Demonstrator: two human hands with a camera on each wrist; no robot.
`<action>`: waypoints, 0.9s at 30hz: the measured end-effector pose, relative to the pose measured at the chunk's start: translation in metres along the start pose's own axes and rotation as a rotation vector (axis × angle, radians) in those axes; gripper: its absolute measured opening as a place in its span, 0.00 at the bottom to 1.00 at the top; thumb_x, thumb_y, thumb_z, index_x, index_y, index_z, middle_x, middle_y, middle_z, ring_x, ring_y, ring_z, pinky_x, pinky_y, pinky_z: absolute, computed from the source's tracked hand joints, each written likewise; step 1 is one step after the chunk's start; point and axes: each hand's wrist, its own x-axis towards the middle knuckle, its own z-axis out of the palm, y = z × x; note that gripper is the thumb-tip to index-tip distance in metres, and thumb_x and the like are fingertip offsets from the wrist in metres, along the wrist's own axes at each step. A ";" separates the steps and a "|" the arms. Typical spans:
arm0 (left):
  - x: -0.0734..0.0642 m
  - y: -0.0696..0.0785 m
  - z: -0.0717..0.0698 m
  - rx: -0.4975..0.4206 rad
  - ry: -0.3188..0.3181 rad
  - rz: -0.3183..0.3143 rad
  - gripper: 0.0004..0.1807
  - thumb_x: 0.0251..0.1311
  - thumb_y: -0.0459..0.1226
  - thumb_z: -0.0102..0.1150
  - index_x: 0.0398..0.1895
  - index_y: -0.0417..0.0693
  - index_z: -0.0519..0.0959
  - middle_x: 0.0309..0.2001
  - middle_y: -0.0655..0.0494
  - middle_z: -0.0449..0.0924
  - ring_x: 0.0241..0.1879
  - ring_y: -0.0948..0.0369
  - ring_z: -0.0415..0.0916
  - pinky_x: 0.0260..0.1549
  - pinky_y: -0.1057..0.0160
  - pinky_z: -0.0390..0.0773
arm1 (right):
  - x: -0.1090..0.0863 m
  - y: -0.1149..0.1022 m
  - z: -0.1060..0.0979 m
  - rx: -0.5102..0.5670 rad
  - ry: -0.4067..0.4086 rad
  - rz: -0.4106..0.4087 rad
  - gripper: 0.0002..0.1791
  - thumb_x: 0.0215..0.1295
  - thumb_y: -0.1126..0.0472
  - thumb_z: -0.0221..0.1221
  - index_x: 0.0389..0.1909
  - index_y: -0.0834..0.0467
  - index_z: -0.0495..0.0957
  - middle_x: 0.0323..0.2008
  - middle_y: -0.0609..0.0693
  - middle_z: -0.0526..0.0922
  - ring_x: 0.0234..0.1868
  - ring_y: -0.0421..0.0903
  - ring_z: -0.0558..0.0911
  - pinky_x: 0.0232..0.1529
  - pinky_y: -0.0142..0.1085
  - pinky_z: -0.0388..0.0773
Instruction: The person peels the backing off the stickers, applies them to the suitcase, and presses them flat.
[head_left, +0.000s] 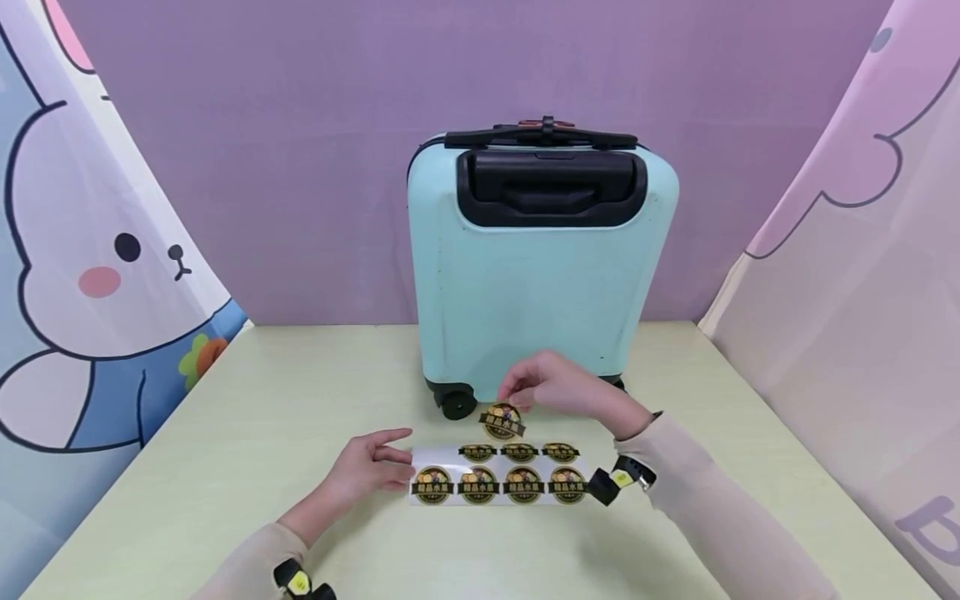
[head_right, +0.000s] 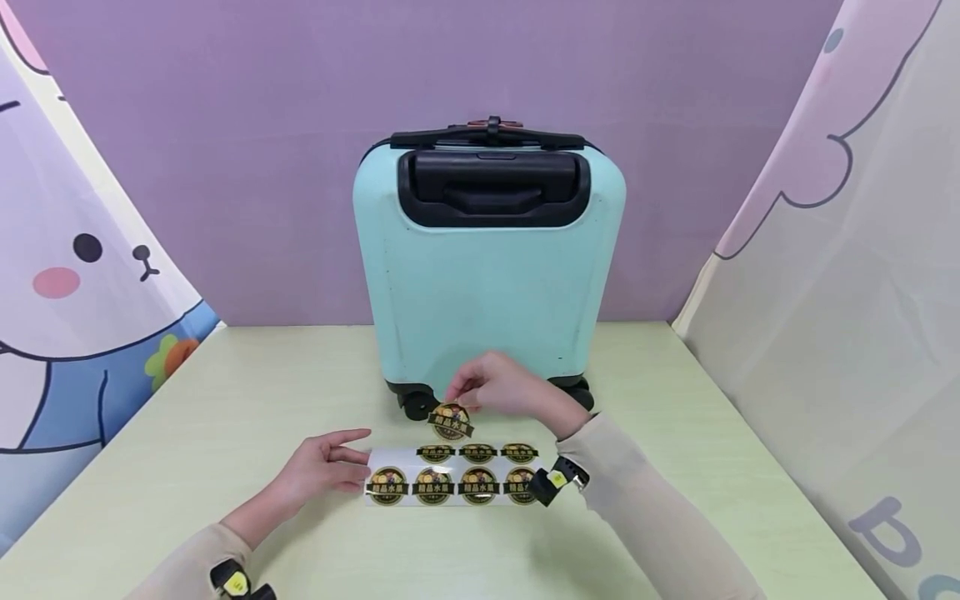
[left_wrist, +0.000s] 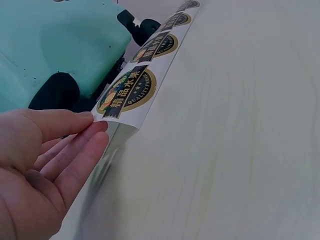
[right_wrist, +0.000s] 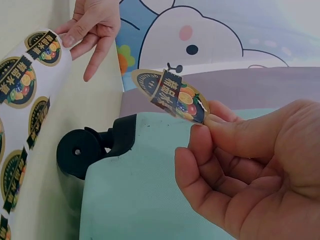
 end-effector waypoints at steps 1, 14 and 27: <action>0.000 0.000 0.000 0.001 0.005 -0.001 0.37 0.56 0.24 0.65 0.69 0.24 0.61 0.47 0.32 0.82 0.37 0.49 0.85 0.37 0.53 0.86 | 0.000 0.000 -0.001 -0.006 0.004 0.002 0.10 0.65 0.76 0.55 0.39 0.66 0.84 0.36 0.51 0.86 0.34 0.47 0.84 0.40 0.38 0.83; -0.003 0.001 -0.004 0.077 0.095 0.017 0.28 0.58 0.24 0.64 0.62 0.23 0.69 0.45 0.33 0.83 0.41 0.46 0.85 0.37 0.55 0.86 | -0.002 -0.007 -0.014 -0.033 0.013 0.005 0.09 0.65 0.76 0.56 0.39 0.67 0.84 0.37 0.53 0.87 0.35 0.44 0.83 0.39 0.37 0.83; 0.005 0.021 -0.003 0.036 0.316 0.138 0.19 0.61 0.25 0.62 0.56 0.29 0.78 0.49 0.38 0.83 0.43 0.61 0.85 0.42 0.66 0.83 | 0.001 -0.017 -0.024 -0.090 0.035 0.015 0.09 0.67 0.74 0.57 0.38 0.64 0.85 0.34 0.49 0.86 0.34 0.43 0.83 0.39 0.38 0.82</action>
